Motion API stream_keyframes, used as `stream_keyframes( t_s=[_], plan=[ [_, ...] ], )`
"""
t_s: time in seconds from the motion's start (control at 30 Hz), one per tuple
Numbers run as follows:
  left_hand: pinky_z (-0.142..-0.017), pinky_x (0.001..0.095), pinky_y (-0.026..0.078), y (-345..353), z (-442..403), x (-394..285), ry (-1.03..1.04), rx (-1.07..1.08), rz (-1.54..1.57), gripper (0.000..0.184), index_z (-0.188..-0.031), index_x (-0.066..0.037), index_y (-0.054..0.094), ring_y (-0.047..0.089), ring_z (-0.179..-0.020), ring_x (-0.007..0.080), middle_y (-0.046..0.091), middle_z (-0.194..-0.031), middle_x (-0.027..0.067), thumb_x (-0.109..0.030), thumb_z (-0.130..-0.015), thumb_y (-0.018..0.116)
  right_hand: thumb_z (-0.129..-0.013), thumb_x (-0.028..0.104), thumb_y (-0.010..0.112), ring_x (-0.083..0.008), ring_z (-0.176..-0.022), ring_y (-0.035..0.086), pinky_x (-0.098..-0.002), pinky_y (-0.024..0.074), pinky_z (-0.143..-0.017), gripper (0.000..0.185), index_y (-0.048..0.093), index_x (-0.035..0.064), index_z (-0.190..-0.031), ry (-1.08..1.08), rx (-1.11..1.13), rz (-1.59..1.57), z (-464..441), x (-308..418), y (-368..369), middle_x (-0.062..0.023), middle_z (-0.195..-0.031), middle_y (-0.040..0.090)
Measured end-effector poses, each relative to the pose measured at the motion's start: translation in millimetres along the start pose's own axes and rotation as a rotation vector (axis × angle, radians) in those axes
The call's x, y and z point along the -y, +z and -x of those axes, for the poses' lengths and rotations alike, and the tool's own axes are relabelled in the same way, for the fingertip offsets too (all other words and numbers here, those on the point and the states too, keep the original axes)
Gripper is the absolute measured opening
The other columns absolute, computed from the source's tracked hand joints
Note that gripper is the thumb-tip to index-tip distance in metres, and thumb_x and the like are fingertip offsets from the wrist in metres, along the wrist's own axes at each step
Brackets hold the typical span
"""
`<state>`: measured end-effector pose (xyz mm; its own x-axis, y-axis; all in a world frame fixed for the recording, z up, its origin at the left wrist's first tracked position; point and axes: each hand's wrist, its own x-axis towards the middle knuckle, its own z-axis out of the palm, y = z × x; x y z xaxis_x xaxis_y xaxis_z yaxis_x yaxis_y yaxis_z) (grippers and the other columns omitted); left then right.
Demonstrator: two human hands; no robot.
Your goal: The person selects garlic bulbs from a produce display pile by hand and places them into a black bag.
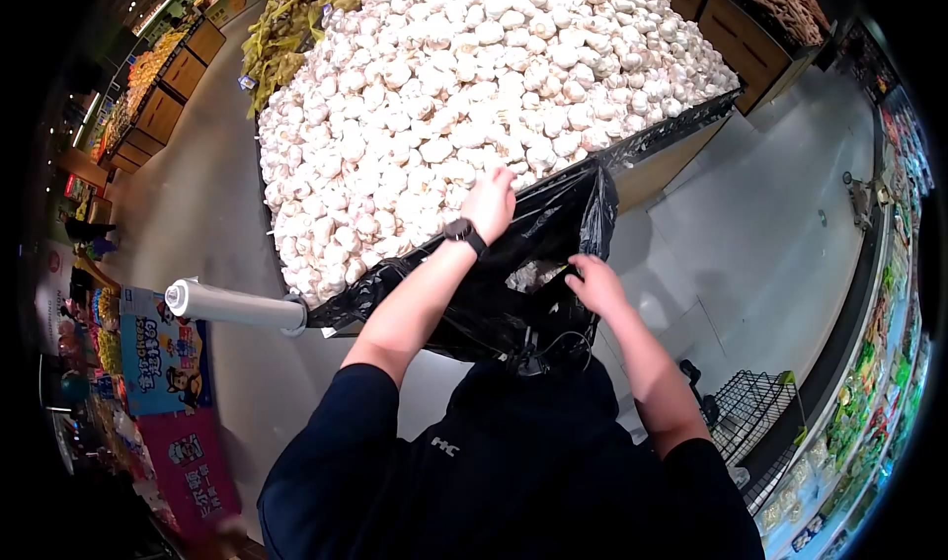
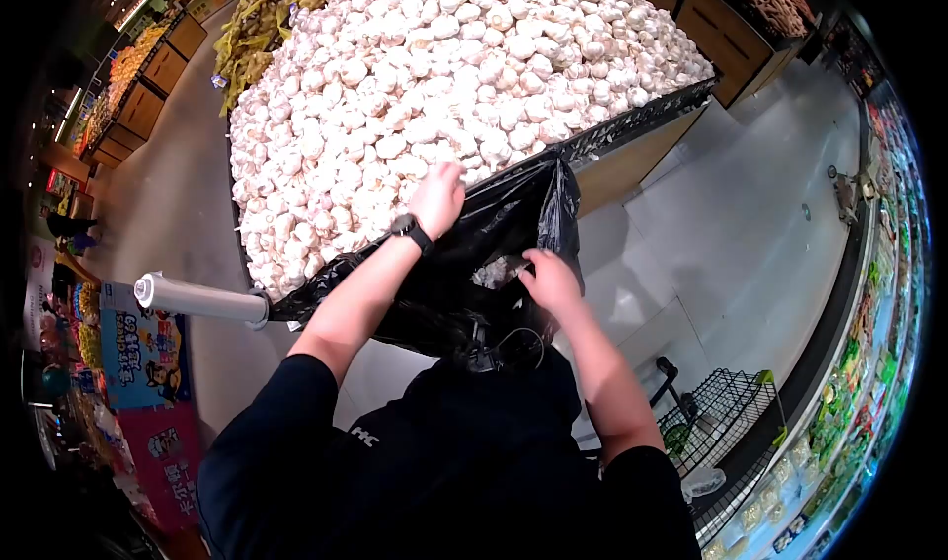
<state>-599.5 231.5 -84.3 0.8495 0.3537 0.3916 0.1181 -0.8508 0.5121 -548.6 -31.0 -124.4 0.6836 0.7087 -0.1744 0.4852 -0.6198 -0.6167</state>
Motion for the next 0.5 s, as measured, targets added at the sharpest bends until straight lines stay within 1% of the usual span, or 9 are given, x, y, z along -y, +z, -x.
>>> stream_keyframes(
  t_s=[0.07,0.17,0.2,0.23,0.3,0.33,0.37,0.43,0.5],
  plan=[
    [-0.077,0.0456,0.054,-9,-39,-2,0.020,-0.015,-0.151,0.032,-0.113,-0.007,0.057,0.061,-0.094,0.0376,0.057,-0.112,0.0160,-0.005,-0.081,0.063,-0.087,0.021,0.068,-0.0355,-0.104,0.062,-0.0421,0.0504,-0.090,0.031,0.064,0.0069,-0.114,-0.075,-0.100,-0.008,-31,18,-27,-0.0143,-0.111,0.064],
    [-0.078,0.0445,0.054,7,-67,11,0.027,0.053,-0.403,0.029,-0.113,-0.009,0.058,0.063,-0.096,0.0337,0.057,-0.112,0.0146,-0.008,-0.084,0.058,-0.087,0.020,0.068,-0.0332,-0.102,0.062,-0.0410,0.0507,-0.089,0.026,0.066,0.0066,-0.109,-0.162,-0.160,-0.072,-78,48,-63,-0.0121,-0.110,0.063],
    [-0.079,0.0441,0.054,17,-71,12,-0.047,0.092,-0.388,0.031,-0.116,-0.011,0.056,0.065,-0.094,0.0328,0.058,-0.111,0.0135,-0.008,-0.086,0.056,-0.087,0.019,0.068,-0.0328,-0.102,0.062,-0.0410,0.0509,-0.089,0.025,0.066,0.0071,-0.109,-0.241,-0.204,-0.040,-96,51,-68,-0.0115,-0.110,0.063],
    [-0.075,0.0474,0.054,24,-75,19,-0.059,0.114,-0.376,0.040,-0.116,-0.008,0.052,0.065,-0.090,0.0355,0.057,-0.114,0.0159,-0.007,-0.078,0.063,-0.086,0.018,0.068,-0.0323,-0.102,0.062,-0.0409,0.0512,-0.088,0.025,0.066,0.0076,-0.109,-0.317,-0.238,-0.010,-112,51,-71,-0.0110,-0.111,0.063],
    [-0.075,0.0473,0.054,22,-77,13,-0.080,0.095,-0.391,0.040,-0.115,-0.008,0.052,0.065,-0.090,0.0348,0.058,-0.113,0.0144,-0.007,-0.077,0.063,-0.085,0.016,0.068,-0.0320,-0.103,0.062,-0.0411,0.0522,-0.088,0.032,0.065,0.0107,-0.117,-0.447,-0.277,0.047,-143,52,-71,-0.0105,-0.119,0.060],
    [-0.075,0.0456,0.054,17,-74,5,-0.164,0.087,-0.308,0.038,-0.115,-0.008,0.053,0.065,-0.090,0.0355,0.058,-0.113,0.0145,-0.007,-0.078,0.063,-0.085,0.015,0.067,-0.0327,-0.102,0.062,-0.0417,0.0525,-0.087,0.036,0.063,0.0120,-0.120,-0.502,-0.271,0.060,-160,50,-69,-0.0110,-0.121,0.059],
    [-0.075,0.0443,0.054,20,-70,9,-0.156,-0.034,-0.218,0.043,-0.115,-0.008,0.053,0.064,-0.092,0.0359,0.058,-0.111,0.0146,-0.010,-0.077,0.072,-0.085,0.015,0.067,-0.0333,-0.102,0.062,-0.0423,0.0528,-0.087,0.040,0.062,0.0133,-0.124,-0.558,-0.252,0.070,-169,51,-68,-0.0115,-0.123,0.058],
    [-0.075,0.0426,0.054,6,-62,0,-0.268,-0.212,-0.144,0.043,-0.114,-0.006,0.053,0.063,-0.091,0.0372,0.058,-0.113,0.0140,-0.015,-0.078,0.074,-0.084,0.014,0.066,-0.0354,-0.096,0.064,-0.0450,0.0543,-0.084,0.043,0.059,0.0146,-0.127,-0.639,-0.134,0.243,-191,43,-64,-0.0138,-0.128,0.054],
    [-0.077,0.0420,0.053,-17,-59,-9,-0.464,-0.421,-0.128,0.042,-0.112,-0.003,0.054,0.063,-0.093,0.0357,0.060,-0.107,0.0156,-0.017,-0.079,0.076,-0.082,0.015,0.069,-0.0353,-0.090,0.064,-0.0450,0.0545,-0.080,0.042,0.060,0.0121,-0.123,-0.609,-0.009,0.198,-201,40,-68,-0.0170,-0.127,0.055]
  ],
)
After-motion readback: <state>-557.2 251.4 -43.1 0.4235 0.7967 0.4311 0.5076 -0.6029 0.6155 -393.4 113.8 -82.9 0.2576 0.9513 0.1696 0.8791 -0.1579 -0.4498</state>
